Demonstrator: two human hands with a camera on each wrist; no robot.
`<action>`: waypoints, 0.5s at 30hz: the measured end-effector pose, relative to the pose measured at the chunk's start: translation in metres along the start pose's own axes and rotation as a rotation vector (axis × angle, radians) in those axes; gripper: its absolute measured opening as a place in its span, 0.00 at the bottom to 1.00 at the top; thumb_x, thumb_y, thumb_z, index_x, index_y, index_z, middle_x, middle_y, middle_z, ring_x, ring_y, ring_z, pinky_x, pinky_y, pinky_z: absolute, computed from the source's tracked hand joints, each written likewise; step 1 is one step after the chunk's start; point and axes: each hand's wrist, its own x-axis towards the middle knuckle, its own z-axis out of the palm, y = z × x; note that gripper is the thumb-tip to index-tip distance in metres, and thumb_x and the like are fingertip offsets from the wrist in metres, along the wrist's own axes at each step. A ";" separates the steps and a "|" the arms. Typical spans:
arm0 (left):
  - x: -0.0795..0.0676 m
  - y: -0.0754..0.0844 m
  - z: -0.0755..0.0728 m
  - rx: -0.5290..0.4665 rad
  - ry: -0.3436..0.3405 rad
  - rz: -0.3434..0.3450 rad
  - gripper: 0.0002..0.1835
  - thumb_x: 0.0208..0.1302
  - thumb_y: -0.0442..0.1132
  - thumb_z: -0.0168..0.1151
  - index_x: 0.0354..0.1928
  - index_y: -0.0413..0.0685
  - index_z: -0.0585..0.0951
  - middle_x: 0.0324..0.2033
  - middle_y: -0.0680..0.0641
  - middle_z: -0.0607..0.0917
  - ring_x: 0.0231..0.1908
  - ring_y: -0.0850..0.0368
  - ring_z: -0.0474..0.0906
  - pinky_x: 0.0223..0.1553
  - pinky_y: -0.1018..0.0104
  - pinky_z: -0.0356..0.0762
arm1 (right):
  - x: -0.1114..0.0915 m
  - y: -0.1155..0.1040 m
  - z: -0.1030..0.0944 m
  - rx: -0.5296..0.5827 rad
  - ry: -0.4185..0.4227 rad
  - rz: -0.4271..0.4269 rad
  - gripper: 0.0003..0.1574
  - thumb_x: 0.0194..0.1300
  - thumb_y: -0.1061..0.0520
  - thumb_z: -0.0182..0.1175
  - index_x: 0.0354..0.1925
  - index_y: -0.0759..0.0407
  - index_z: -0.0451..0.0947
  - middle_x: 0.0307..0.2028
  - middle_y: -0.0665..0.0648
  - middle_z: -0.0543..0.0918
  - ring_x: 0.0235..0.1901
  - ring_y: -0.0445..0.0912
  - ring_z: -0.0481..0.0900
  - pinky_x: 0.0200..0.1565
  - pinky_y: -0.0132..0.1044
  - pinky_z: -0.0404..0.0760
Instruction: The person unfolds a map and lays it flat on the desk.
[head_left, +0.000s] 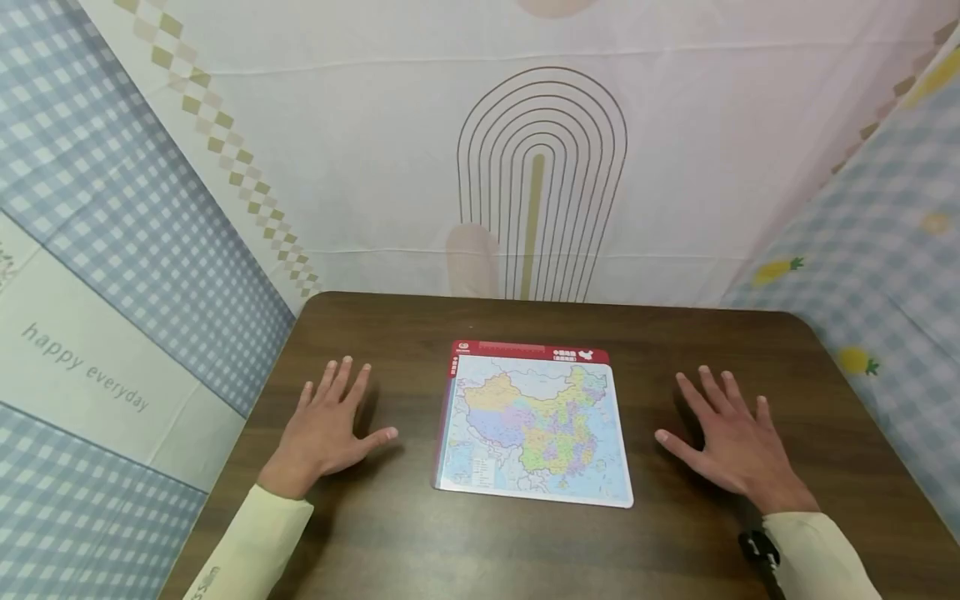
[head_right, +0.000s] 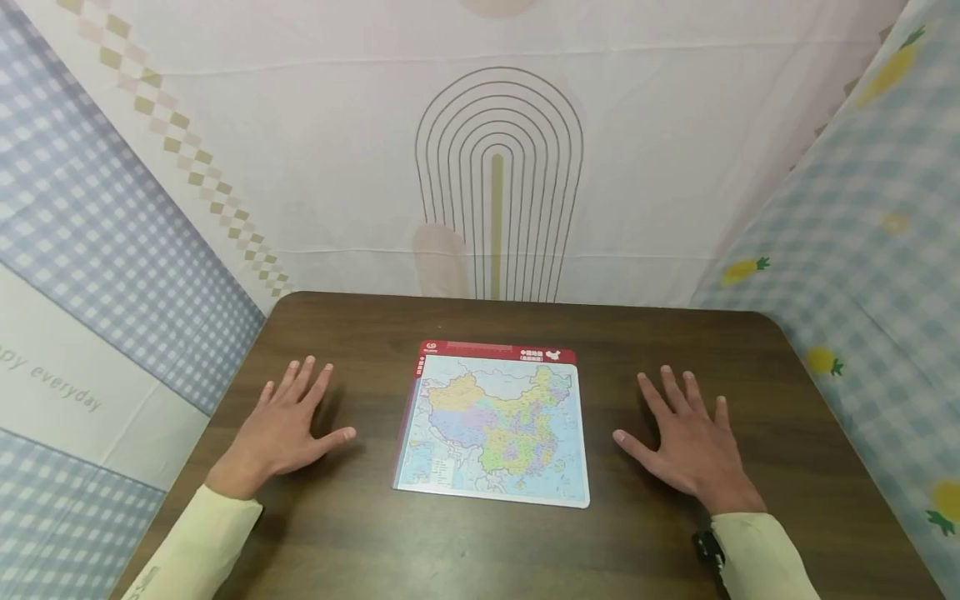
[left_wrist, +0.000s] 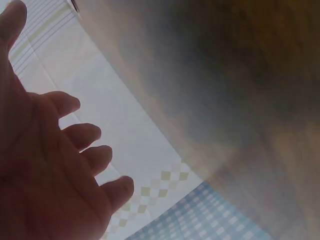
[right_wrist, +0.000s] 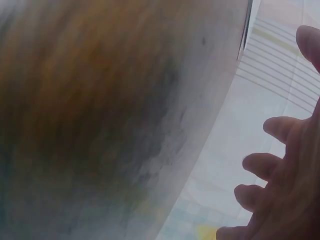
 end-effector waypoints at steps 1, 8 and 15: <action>0.000 0.000 0.001 -0.010 0.009 0.009 0.62 0.63 0.82 0.55 0.85 0.47 0.54 0.83 0.33 0.51 0.83 0.31 0.45 0.77 0.27 0.49 | 0.000 -0.001 0.000 0.011 0.002 -0.005 0.66 0.70 0.18 0.52 0.87 0.49 0.42 0.84 0.70 0.46 0.82 0.73 0.41 0.69 0.83 0.43; 0.001 0.002 0.005 -0.059 0.014 0.039 0.64 0.61 0.80 0.61 0.84 0.42 0.55 0.82 0.31 0.56 0.82 0.31 0.49 0.77 0.33 0.55 | -0.002 -0.012 -0.004 0.118 0.000 -0.041 0.70 0.69 0.20 0.57 0.86 0.58 0.42 0.83 0.70 0.53 0.81 0.69 0.49 0.75 0.73 0.49; -0.001 0.012 0.007 -0.112 0.009 0.078 0.60 0.62 0.76 0.64 0.83 0.43 0.58 0.81 0.36 0.61 0.81 0.35 0.56 0.74 0.36 0.65 | -0.004 -0.024 -0.009 0.181 -0.068 0.003 0.72 0.66 0.19 0.59 0.85 0.59 0.45 0.82 0.72 0.54 0.78 0.73 0.56 0.72 0.73 0.58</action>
